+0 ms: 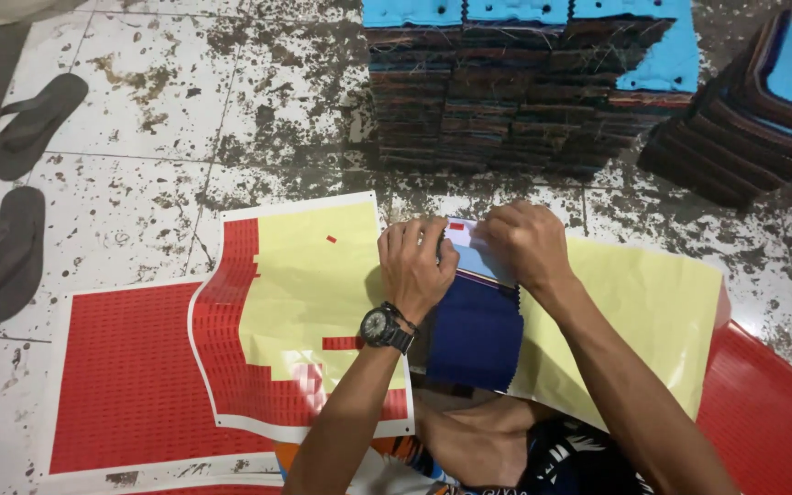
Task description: The person sits on the floor and assembles sandals by hand. They peel small red adhesive strips from a yellow backing sheet and apply them to the edges of blue and purple fabric insoles, pressing them down to secure the pieces.
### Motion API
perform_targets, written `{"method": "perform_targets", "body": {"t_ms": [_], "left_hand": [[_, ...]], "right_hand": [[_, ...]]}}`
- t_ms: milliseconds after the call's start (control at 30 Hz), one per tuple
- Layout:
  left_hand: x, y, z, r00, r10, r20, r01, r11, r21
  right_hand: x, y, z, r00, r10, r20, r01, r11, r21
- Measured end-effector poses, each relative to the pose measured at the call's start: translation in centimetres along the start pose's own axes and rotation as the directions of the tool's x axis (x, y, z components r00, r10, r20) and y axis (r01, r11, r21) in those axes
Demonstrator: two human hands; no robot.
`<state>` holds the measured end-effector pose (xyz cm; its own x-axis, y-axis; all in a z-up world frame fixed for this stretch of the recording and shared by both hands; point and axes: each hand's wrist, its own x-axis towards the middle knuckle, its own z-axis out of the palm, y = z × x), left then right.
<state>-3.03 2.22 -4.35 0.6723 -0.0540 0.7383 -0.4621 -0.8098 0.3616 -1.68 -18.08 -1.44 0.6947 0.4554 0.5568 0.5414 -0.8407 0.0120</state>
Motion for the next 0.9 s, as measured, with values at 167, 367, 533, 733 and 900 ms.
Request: {"method": "perform_targets", "body": {"t_ms": [167, 367, 533, 733, 900], "left_hand": [[-0.1, -0.4, 0.4, 0.995, -0.101, 0.017, 0.103, 0.97, -0.22], [0.7, -2.1, -0.1, 0.91, -0.125, 0.396, 0.346, 0.753, -0.559], [1.6, -2.0, -1.4, 0.792, -0.105, 0.601, 0.487, 0.703, -0.518], [1.0, -2.6, -0.7, 0.664, -0.152, 0.732, 0.584, 0.717, -0.381], [1.4, -2.3, -1.1, 0.584, -0.191, 0.789, 0.628, 0.722, -0.291]], "right_hand": [[0.6, -1.4, -2.2, 0.999, 0.035, 0.029, -0.037, 0.997, 0.061], [2.6, -4.3, -7.6, 0.805, 0.112, 0.583, -0.303, 0.922, 0.241], [3.5, -4.5, -8.4, 0.659, 0.078, 0.748, -0.339, 0.919, 0.202], [4.4, -4.7, -7.9, 0.65, 0.071, 0.756, -0.267, 0.953, 0.14], [3.9, -3.2, -6.7, 0.701, 0.125, 0.702, -0.343, 0.922, 0.178]]}}
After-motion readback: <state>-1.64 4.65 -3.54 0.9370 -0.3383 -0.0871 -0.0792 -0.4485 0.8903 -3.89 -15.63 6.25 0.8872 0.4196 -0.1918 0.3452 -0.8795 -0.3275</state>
